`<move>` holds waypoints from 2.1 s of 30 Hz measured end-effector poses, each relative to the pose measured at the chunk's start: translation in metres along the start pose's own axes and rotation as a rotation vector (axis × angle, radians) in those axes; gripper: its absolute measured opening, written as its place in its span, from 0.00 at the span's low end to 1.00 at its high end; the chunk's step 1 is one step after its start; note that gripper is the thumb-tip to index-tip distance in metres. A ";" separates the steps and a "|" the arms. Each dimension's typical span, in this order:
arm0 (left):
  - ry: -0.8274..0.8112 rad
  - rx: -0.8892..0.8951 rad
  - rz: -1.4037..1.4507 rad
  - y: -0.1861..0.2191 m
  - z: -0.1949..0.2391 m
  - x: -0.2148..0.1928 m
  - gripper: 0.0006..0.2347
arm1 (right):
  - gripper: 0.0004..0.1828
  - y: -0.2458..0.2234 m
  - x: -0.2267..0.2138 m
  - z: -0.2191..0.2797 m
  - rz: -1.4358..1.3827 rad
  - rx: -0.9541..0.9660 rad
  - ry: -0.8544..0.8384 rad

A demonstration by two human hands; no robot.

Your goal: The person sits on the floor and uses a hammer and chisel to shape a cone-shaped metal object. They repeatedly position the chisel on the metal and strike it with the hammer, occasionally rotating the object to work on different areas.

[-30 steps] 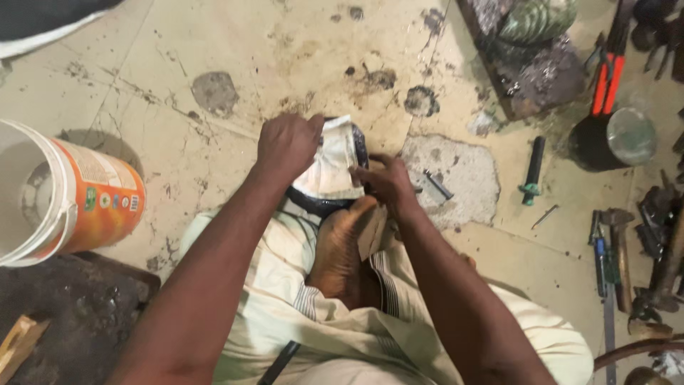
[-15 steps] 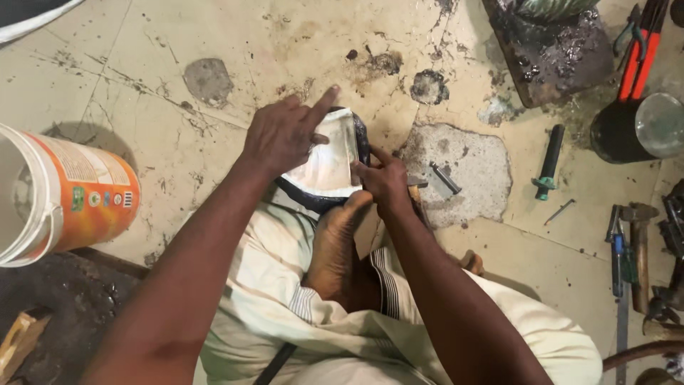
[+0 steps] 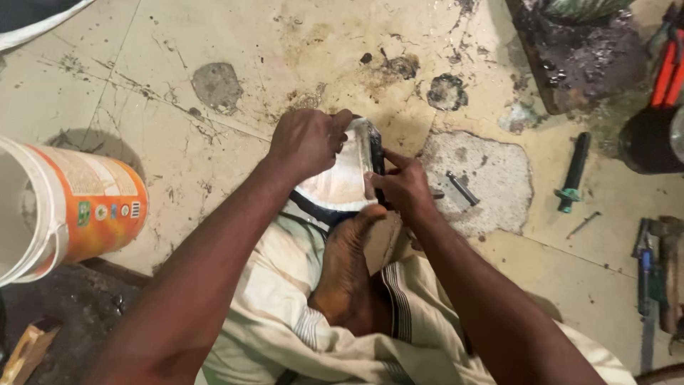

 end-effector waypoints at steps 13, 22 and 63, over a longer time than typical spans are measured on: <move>0.425 -0.142 0.252 0.002 0.054 -0.070 0.29 | 0.42 0.029 -0.043 0.056 0.078 -0.217 0.171; 0.270 -0.181 1.158 0.037 0.114 -0.028 0.07 | 0.35 0.142 -0.055 0.130 -0.214 0.082 -0.113; 0.384 0.170 0.438 0.012 0.027 0.063 0.10 | 0.26 0.043 -0.053 0.184 0.676 -0.837 0.617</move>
Point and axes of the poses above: each hand's wrist, its own z-axis away from the middle knuckle, its own x-axis out of the palm, y = z × x, the point moved 5 cm from there along -z, towards the middle knuckle, and after that the axes turned 11 degrees about z, right-handed, at the moved point
